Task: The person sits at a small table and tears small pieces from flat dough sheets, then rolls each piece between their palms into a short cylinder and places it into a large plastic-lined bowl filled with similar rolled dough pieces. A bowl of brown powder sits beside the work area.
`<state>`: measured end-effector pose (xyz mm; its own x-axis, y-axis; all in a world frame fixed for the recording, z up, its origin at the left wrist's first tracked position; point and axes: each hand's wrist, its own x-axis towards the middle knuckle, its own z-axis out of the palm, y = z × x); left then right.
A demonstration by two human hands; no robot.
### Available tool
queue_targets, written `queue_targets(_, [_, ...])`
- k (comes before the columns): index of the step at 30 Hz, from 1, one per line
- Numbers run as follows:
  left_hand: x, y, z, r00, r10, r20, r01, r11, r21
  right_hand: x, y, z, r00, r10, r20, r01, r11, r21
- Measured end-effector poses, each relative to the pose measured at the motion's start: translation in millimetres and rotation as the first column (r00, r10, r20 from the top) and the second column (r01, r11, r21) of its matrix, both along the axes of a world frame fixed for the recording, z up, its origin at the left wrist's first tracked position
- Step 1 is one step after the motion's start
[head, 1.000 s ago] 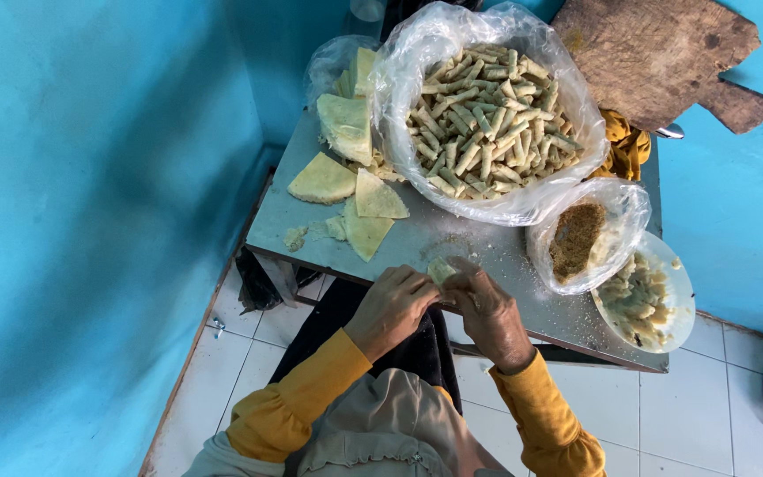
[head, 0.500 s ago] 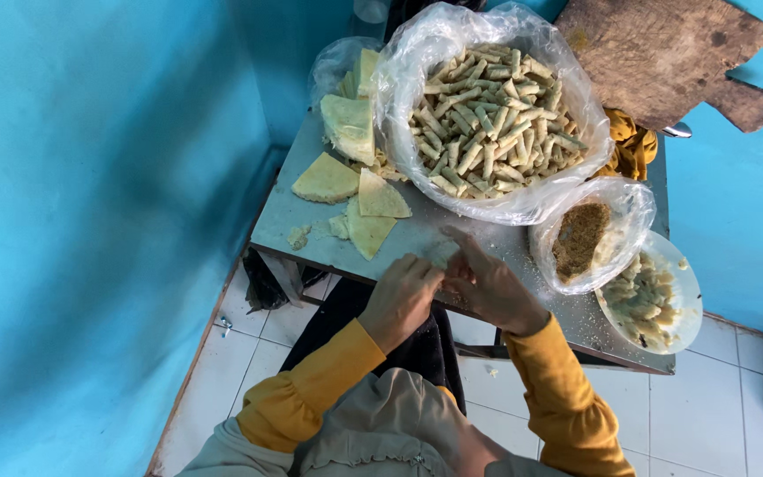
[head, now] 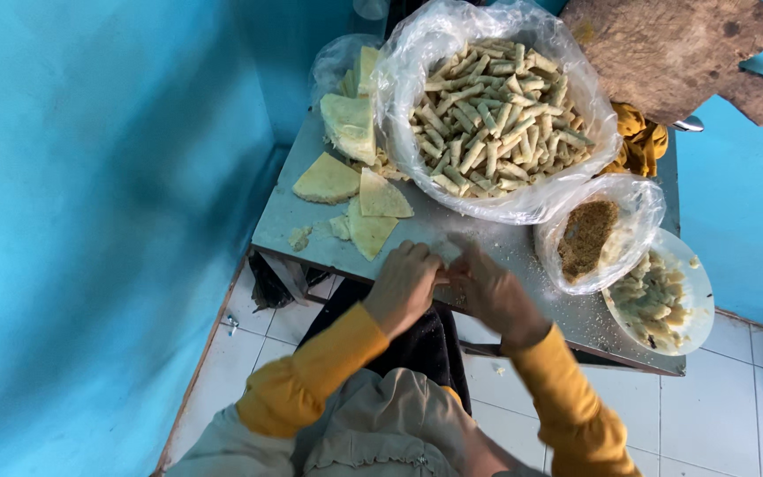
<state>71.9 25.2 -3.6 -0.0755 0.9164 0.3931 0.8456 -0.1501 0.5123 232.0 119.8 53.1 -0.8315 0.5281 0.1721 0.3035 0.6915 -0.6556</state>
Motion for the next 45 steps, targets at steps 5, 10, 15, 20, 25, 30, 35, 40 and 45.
queue_targets(5, [-12, 6, -1, 0.987, -0.036, 0.158, 0.038, 0.999, -0.009, -6, 6, -3, 1.0, -0.018, -0.025, 0.015, 0.995, -0.102])
queue_targets(10, [-2, -15, -4, 0.985, -0.027, -0.173, 0.064, 0.975, 0.212, 12, -23, -16, 0.984, 0.092, -0.156, 0.006, 0.845, 0.534])
queue_targets(15, [-6, -6, 1, 0.978, 0.007, -0.211, 0.033, 0.982, 0.185, 6, -10, -25, 0.994, 0.024, -0.103, 0.025, 0.892, 0.451])
queue_targets(20, [-8, 6, 6, 0.977, -0.015, -0.211, 0.026, 0.998, 0.05, 0, 8, -20, 0.994, 0.013, -0.113, -0.012, 1.0, 0.004])
queue_targets(25, [4, -18, 8, 0.937, -0.001, -0.35, 0.024, 0.998, 0.06, 9, -14, -25, 0.995, -0.076, -0.058, 0.091, 0.935, 0.344])
queue_targets(30, [13, -36, 14, 0.842, 0.164, -0.515, -0.082, 0.981, 0.178, 11, -29, -25, 0.998, -0.045, -0.043, 0.061, 0.835, 0.547])
queue_targets(35, [9, -4, 15, 0.913, 0.223, -0.342, -0.157, 0.965, 0.211, -5, -29, -11, 0.995, -0.098, -0.029, 0.093, 0.747, 0.658])
queue_targets(40, [-23, 0, 13, 0.963, 0.249, -0.104, -0.237, 0.965, 0.111, -4, -21, -4, 0.995, -0.068, -0.073, 0.096, 0.861, 0.5])
queue_targets(45, [-58, -22, 14, 0.933, 0.357, 0.032, -0.358, 0.921, 0.152, -20, -1, -8, 0.982, -0.162, 0.095, 0.105, 0.893, 0.437])
